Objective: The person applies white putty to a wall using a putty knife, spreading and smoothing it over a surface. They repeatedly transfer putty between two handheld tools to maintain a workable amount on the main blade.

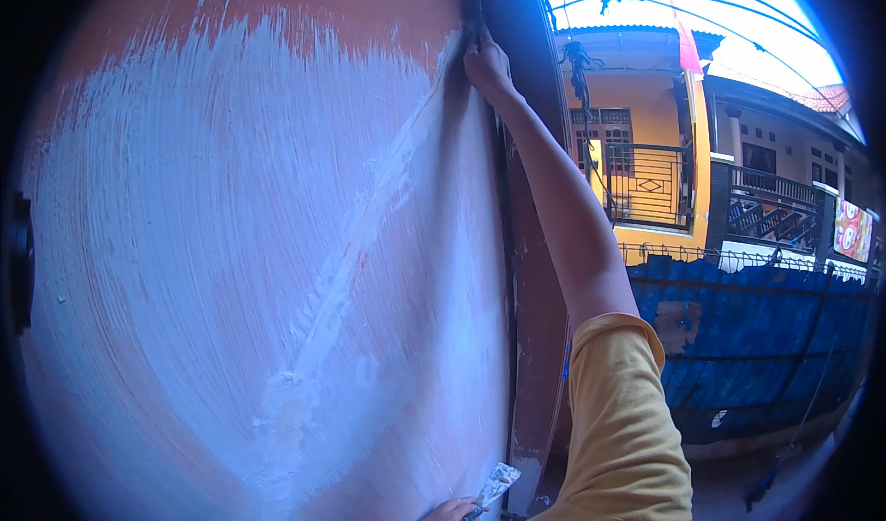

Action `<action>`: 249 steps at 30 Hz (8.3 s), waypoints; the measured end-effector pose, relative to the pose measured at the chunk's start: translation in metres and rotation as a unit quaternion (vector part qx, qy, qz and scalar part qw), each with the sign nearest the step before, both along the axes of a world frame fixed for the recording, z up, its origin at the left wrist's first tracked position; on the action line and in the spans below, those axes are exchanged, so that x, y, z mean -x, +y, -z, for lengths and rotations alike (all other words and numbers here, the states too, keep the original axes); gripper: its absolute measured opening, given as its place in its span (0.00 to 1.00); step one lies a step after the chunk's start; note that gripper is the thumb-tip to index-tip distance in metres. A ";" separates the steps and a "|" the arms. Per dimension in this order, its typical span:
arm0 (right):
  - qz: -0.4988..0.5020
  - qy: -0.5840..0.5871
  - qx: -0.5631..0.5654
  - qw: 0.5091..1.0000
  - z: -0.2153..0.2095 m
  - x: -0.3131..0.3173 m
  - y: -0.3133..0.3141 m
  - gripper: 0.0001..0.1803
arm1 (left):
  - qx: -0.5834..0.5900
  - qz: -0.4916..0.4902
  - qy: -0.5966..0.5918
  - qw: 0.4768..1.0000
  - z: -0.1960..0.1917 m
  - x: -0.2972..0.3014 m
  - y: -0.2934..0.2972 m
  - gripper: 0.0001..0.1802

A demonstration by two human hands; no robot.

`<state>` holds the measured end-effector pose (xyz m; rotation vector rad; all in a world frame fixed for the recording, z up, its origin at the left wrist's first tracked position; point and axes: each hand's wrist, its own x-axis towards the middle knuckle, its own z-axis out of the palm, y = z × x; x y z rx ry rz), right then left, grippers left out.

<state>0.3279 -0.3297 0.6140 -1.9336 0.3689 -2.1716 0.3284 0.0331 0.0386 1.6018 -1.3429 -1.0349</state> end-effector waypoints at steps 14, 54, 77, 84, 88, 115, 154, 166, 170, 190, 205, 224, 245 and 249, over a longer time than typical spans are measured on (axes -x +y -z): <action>-0.028 0.042 -0.022 0.998 -0.013 0.013 0.016 0.24 | 0.012 0.001 -0.022 1.000 0.013 -0.004 0.000 0.10; 0.026 0.276 0.056 0.959 -0.033 0.067 0.013 0.20 | 0.072 -0.016 -0.125 0.989 0.029 -0.015 0.004 0.09; 0.192 0.170 0.013 0.966 -0.034 0.040 0.024 0.17 | 0.181 -0.072 -0.023 0.981 0.035 -0.010 0.000 0.12; 0.182 0.119 0.013 0.976 -0.039 0.017 0.002 0.15 | -0.146 -0.157 0.224 0.951 0.006 -0.006 0.000 0.07; 0.169 0.113 0.036 0.979 -0.032 0.016 -0.010 0.20 | 0.076 -0.085 -0.001 0.993 0.001 -0.001 0.005 0.08; 0.074 0.246 0.124 0.958 -0.014 0.112 0.019 0.24 | 0.073 -0.064 -0.025 0.995 0.054 -0.016 -0.018 0.11; 0.051 0.440 0.130 0.887 -0.010 0.134 0.036 0.26 | -0.079 -0.064 0.093 0.990 0.014 -0.015 -0.006 0.10; 0.074 0.287 0.195 0.935 0.060 0.176 0.050 0.22 | -0.123 -0.004 0.187 0.975 0.037 -0.023 -0.002 0.18; 0.157 0.233 0.210 0.937 0.034 0.150 0.030 0.22 | -0.111 -0.014 0.191 0.975 0.035 -0.016 0.011 0.18; 0.043 0.359 0.237 0.902 0.140 0.175 0.127 0.22 | -0.072 -0.121 0.201 0.969 -0.015 0.019 0.072 0.18; 0.077 0.329 0.187 0.922 0.120 0.143 0.114 0.20 | -0.068 -0.124 0.209 0.968 -0.008 0.025 0.092 0.17; -0.429 0.186 -0.344 0.814 0.495 0.286 0.218 0.24 | 0.068 -0.177 0.134 0.973 -0.082 0.042 0.023 0.17; -0.227 0.306 -0.169 0.909 0.559 0.280 0.220 0.26 | 0.019 -0.121 0.092 0.988 -0.100 0.057 0.014 0.16; -0.219 0.297 -0.161 0.915 0.562 0.280 0.216 0.26 | 0.010 -0.123 0.087 0.988 -0.098 0.057 0.014 0.16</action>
